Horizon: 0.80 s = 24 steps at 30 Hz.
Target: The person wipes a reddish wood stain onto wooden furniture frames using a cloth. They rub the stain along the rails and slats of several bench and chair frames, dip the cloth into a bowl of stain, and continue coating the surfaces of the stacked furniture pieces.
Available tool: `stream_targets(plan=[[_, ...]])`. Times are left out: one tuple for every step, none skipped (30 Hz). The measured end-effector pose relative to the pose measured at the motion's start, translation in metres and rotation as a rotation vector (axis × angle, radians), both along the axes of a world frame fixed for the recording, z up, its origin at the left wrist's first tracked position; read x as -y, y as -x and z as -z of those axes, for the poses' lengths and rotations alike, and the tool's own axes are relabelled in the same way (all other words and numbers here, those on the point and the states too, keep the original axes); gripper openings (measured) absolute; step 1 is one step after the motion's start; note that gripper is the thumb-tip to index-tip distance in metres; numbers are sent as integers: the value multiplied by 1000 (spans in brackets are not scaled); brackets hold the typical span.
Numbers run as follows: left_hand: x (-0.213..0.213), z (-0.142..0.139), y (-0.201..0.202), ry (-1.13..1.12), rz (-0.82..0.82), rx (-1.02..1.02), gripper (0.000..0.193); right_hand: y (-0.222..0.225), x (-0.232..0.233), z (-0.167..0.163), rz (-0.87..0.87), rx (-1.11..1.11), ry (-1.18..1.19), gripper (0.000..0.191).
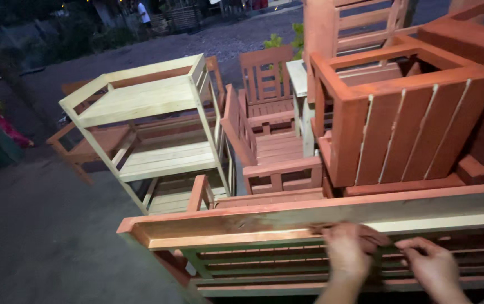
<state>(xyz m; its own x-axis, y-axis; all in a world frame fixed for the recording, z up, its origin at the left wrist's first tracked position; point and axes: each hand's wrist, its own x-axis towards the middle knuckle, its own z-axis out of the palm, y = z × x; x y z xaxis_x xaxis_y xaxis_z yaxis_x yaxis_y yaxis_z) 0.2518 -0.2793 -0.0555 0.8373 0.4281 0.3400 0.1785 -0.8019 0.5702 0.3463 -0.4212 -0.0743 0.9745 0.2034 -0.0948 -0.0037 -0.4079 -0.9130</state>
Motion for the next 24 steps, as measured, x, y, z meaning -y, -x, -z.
stream_targets(plan=[[14,-4,-11,-133,17,14,58,-3,8,-2,24,-9,-1,14],[24,-8,-20,-265,34,28,66,-5,15,-3,48,-18,-1,14],[30,-12,-28,-248,104,-10,68,-8,19,-4,69,-23,-3,13],[36,-17,-36,-231,172,-52,70,-9,22,-4,65,-28,-7,13],[41,-19,-40,-211,241,-95,73,-10,23,-3,62,-34,-8,13],[42,-20,-41,-271,227,-67,59,-10,24,-3,61,-38,-8,13],[41,-20,-41,-333,212,-39,45,-10,23,-2,59,-51,-32,14],[40,-20,-39,-393,195,-10,32,-8,23,-1,56,-64,-56,14],[37,-18,-36,-419,196,-23,36,-6,21,-1,54,-80,-77,14],[32,-15,-31,-446,198,-35,40,-3,20,-1,64,-116,-31,13],[26,-13,-27,-477,200,-45,44,0,18,0,74,-150,12,12],[19,-12,-24,-491,187,-69,42,3,16,1,85,-184,54,12],[9,-9,-18,-502,174,-97,40,7,14,2,58,-156,41,12],[2,-7,-11,-513,161,-126,39,12,10,1,30,-130,30,11],[-6,-3,-4,-517,162,-123,38,17,6,1,1,-103,17,11],[-19,0,8,-524,162,-119,38,22,2,0,6,-98,13,11],[-33,2,18,-533,161,-112,37,27,-4,-1,11,-90,7,11],[-47,3,29,-538,163,-127,39,32,-11,-1,15,-81,1,10],[-60,5,41,-540,164,-141,41,37,-19,-1,11,-117,-23,12],[-73,6,53,-540,164,-154,43,43,-29,0,6,-151,-45,13],[-85,8,63,-546,150,-192,46,47,-38,1,-1,-184,-66,14],[-98,10,74,-551,137,-234,50,52,-47,3,-20,-196,-62,11],[-110,12,87,-555,126,-277,53,59,-58,7,-38,-212,-57,9],[-122,15,99,-523,113,-276,54,65,-67,10,-54,-228,-50,7]])
